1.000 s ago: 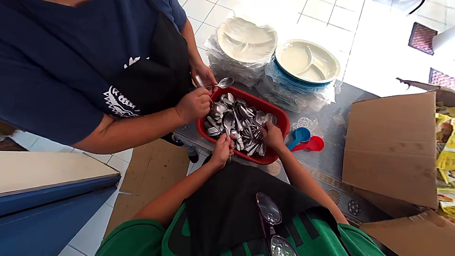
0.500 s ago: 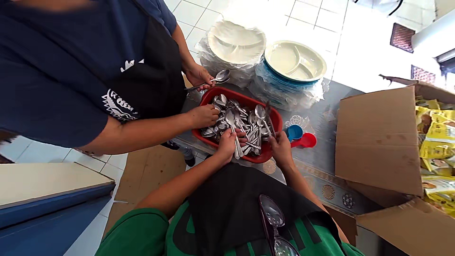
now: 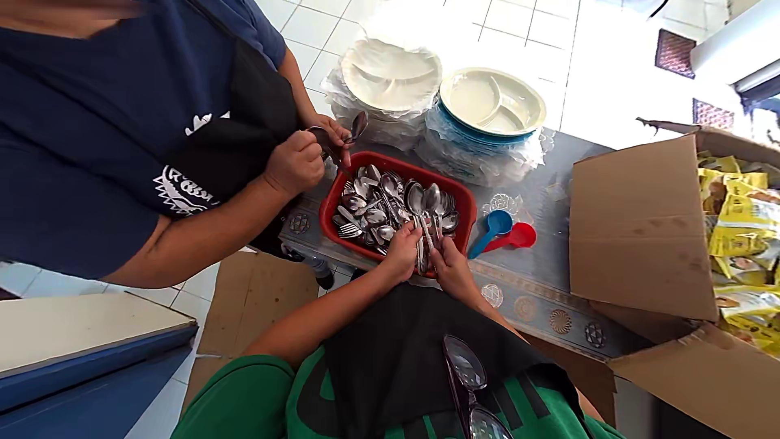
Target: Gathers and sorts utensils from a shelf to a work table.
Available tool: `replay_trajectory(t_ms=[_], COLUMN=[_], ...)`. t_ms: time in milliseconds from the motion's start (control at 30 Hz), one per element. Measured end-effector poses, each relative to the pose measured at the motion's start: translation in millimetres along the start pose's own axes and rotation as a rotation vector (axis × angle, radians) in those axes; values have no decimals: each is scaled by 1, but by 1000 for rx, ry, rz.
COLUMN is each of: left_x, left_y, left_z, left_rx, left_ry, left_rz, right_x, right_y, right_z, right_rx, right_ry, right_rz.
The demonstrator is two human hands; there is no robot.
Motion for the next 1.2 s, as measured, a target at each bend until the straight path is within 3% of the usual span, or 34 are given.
replay_trajectory(t_ms=[233, 400, 600, 733, 900, 1200], left_x=[0, -2, -5, -16, 2, -6], left_y=[6, 4, 11, 26, 20, 32], left_z=[-1, -4, -6, -12, -28, -24], left_rx=[-33, -7, -42, -103, 151, 55], left_ry=[-25, -67, -94, -141, 21, -24], left_rz=[-60, -43, 45, 92, 82, -17], right_x=[13, 12, 22, 13, -24, -34], right_y=[7, -3, -12, 26, 85, 24], right_z=[-2, 5, 10, 22, 41, 71], right_rx=[-125, -64, 23, -33, -180, 116], right_ry=[136, 85, 204, 90, -111, -273], right_rz=[-122, -93, -172, -227, -335, -631])
Point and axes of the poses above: each hand's wrist, its own z-axis towards the middle knuckle, its own y-axis out of the back of the hand, x = y × z, the point moved 10 cm from there along z, towards the middle knuckle, and after that the axes turned 1 degree about x, right-handed, at the moved point
